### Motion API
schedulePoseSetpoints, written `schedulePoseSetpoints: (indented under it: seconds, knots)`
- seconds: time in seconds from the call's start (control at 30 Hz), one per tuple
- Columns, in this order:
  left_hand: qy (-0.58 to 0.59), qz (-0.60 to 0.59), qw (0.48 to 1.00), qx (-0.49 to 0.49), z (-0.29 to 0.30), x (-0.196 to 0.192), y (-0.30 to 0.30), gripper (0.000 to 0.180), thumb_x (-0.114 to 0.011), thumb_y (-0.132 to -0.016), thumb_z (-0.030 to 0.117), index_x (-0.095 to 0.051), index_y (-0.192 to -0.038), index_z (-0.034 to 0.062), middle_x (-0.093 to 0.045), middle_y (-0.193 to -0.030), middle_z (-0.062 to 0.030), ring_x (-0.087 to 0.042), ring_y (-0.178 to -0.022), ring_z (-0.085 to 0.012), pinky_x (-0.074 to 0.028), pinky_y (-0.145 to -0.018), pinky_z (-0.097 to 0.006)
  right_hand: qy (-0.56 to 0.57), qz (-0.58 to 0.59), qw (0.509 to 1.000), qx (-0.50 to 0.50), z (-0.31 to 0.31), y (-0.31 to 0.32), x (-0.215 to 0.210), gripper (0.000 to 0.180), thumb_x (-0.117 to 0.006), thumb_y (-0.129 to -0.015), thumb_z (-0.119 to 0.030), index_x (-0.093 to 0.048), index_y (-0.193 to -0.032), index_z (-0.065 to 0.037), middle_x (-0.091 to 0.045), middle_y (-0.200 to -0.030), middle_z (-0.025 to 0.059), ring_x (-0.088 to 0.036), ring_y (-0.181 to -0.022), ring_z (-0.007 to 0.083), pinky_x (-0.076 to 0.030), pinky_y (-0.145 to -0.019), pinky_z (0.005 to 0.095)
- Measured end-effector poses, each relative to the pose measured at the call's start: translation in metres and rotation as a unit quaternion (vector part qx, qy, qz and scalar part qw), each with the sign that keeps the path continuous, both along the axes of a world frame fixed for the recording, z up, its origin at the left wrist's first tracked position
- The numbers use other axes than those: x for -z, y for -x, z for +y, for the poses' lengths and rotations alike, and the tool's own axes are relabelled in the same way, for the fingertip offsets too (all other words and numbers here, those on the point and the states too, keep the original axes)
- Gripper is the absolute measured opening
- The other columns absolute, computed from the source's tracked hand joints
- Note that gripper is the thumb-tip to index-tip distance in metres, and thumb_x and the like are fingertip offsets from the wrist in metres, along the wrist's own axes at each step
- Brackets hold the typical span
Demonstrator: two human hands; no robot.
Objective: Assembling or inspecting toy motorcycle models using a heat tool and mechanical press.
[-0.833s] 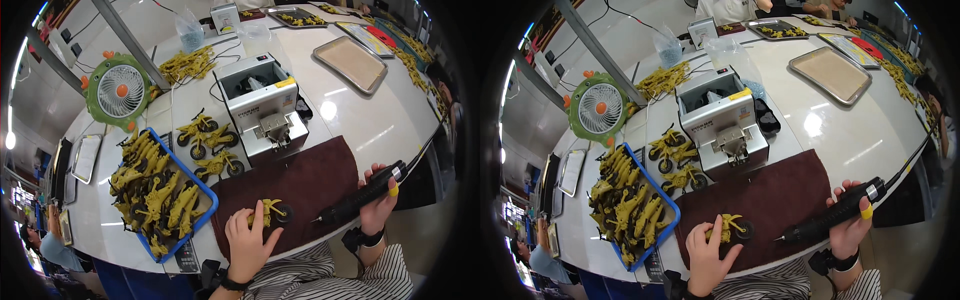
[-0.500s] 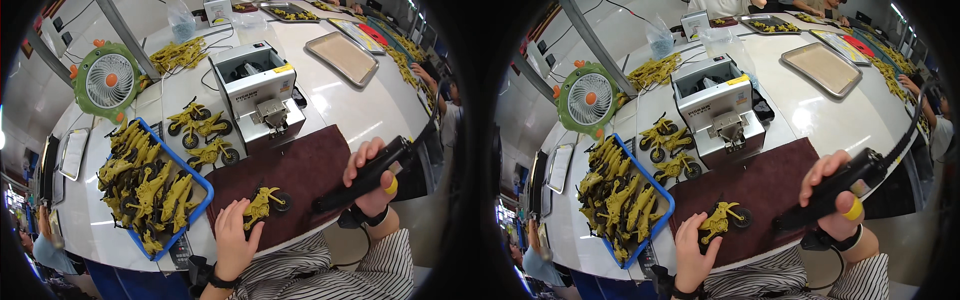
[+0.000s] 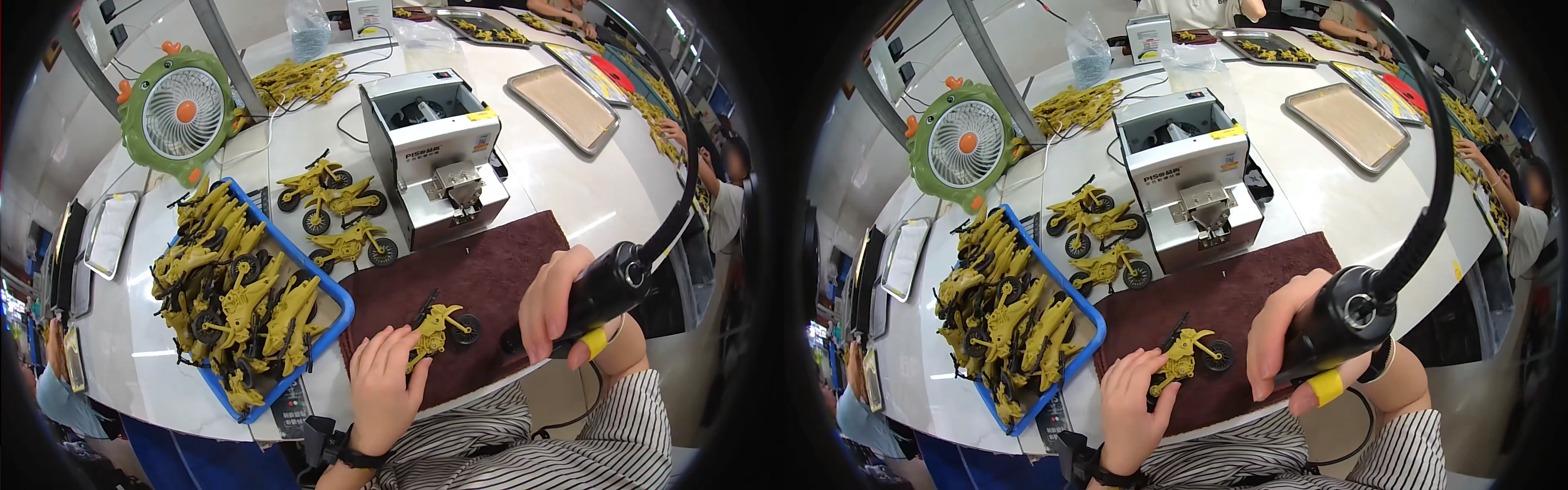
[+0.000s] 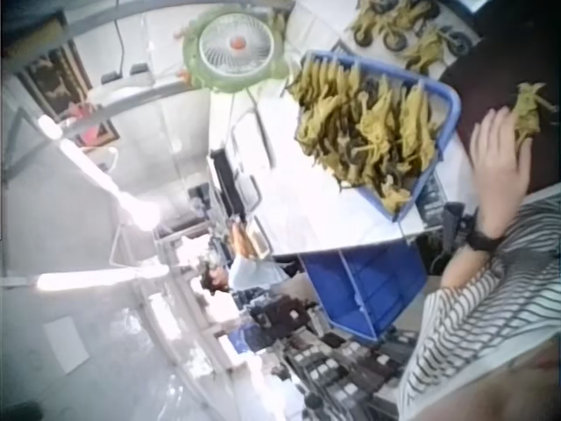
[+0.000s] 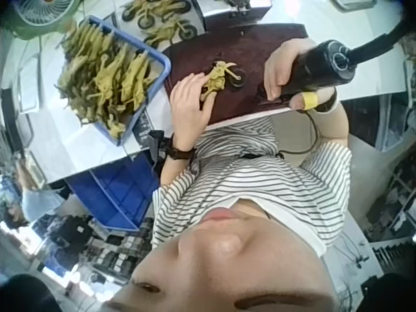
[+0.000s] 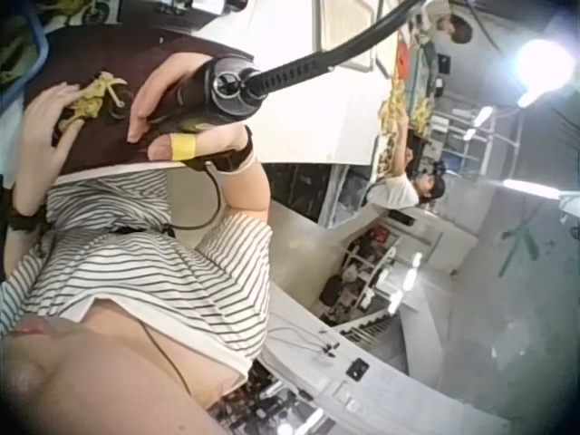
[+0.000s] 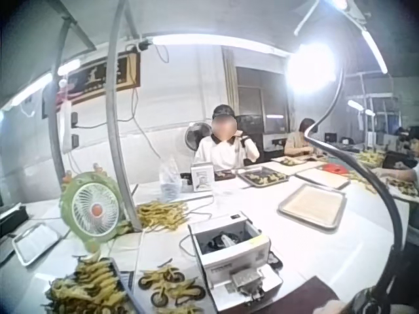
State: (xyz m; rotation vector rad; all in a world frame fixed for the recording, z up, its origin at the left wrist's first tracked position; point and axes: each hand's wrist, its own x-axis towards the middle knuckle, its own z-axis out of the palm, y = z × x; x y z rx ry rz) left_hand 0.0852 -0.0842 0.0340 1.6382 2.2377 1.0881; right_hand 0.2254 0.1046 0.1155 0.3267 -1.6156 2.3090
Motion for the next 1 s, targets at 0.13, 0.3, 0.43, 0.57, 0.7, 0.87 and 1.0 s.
schedulePoseSetpoints:
  seconds: [0.13,0.3,0.43,0.57,0.7,0.87,1.0]
  knots:
    - [-0.010,0.008,1.000,-0.004,0.000,0.003,0.000,0.032,-0.065,-0.066,0.009,-0.054,-0.096,0.0040,-0.057,-0.099,-0.0092,-0.050,-0.097,-0.0274,-0.034,-0.087,-0.038,-0.065,-0.084,0.992,0.069,-0.010,0.000,-0.012,0.029,-0.072,-0.055,0.005,-0.055,-0.078,0.003,-0.060,-0.070,0.0127,-0.059,-0.062,0.0171,-0.047,-0.055,0.0237]
    - [-0.014,0.005,1.000,-0.004,-0.001,0.004,0.002,0.033,-0.065,-0.065,0.009,-0.054,-0.096,0.0043,-0.057,-0.099,-0.0088,-0.050,-0.097,-0.0269,-0.033,-0.086,-0.038,-0.085,0.141,0.910,0.381,-0.011,0.015,-0.048,0.035,-0.069,-0.071,-0.017,-0.043,-0.092,-0.009,-0.049,-0.069,0.0034,-0.047,-0.050,0.0130,-0.039,-0.049,0.0270]
    - [-0.023,0.000,1.000,-0.005,0.001,0.004,0.000,0.033,-0.065,-0.065,0.009,-0.054,-0.096,0.0047,-0.057,-0.099,-0.0084,-0.049,-0.097,-0.0268,-0.033,-0.086,-0.038,-0.106,0.269,0.876,0.386,0.021,0.015,-0.075,0.021,-0.047,-0.083,-0.021,-0.047,-0.100,-0.008,-0.047,-0.079,0.0052,-0.045,-0.061,0.0133,-0.036,-0.063,0.0295]
    - [-0.007,0.003,1.000,-0.013,-0.001,0.003,0.002,0.032,-0.065,-0.065,0.009,-0.054,-0.095,0.0052,-0.057,-0.099,-0.0080,-0.049,-0.097,-0.0266,-0.033,-0.086,-0.038,-0.157,0.197,0.873,0.417,0.032,0.046,-0.068,0.020,-0.051,-0.081,-0.017,-0.046,-0.096,-0.006,-0.045,-0.078,0.0055,-0.042,-0.061,0.0129,-0.034,-0.063,0.0291]
    - [-0.015,0.005,1.000,-0.006,0.000,0.004,0.002,0.031,-0.064,-0.066,0.010,-0.054,-0.095,0.0053,-0.057,-0.099,-0.0076,-0.049,-0.097,-0.0265,-0.033,-0.085,-0.038,-0.219,0.180,0.858,0.428,0.039,0.056,-0.060,0.018,-0.052,-0.080,-0.014,-0.045,-0.094,-0.005,-0.048,-0.074,0.0064,-0.045,-0.058,0.0135,-0.037,-0.060,0.0286]
    - [-0.010,0.011,1.000,-0.009,0.000,0.006,0.004,0.032,-0.064,-0.066,0.010,-0.054,-0.095,0.0053,-0.057,-0.098,-0.0070,-0.049,-0.096,-0.0266,-0.033,-0.085,-0.038,-0.108,0.181,0.879,0.428,0.031,0.067,-0.056,0.014,-0.058,-0.072,-0.004,-0.050,-0.082,0.001,-0.051,-0.062,0.0083,-0.050,-0.048,0.0155,-0.041,-0.049,0.0248]
    - [-0.009,0.010,1.000,-0.001,0.001,0.003,0.003,0.033,-0.065,-0.065,0.009,-0.054,-0.096,0.0056,-0.057,-0.099,-0.0068,-0.049,-0.096,-0.0264,-0.033,-0.085,-0.038,-0.182,0.094,0.869,0.450,0.032,0.067,-0.053,0.017,-0.054,-0.078,-0.015,-0.044,-0.089,-0.006,-0.047,-0.067,0.0051,-0.046,-0.052,0.0132,-0.038,-0.055,0.0276]
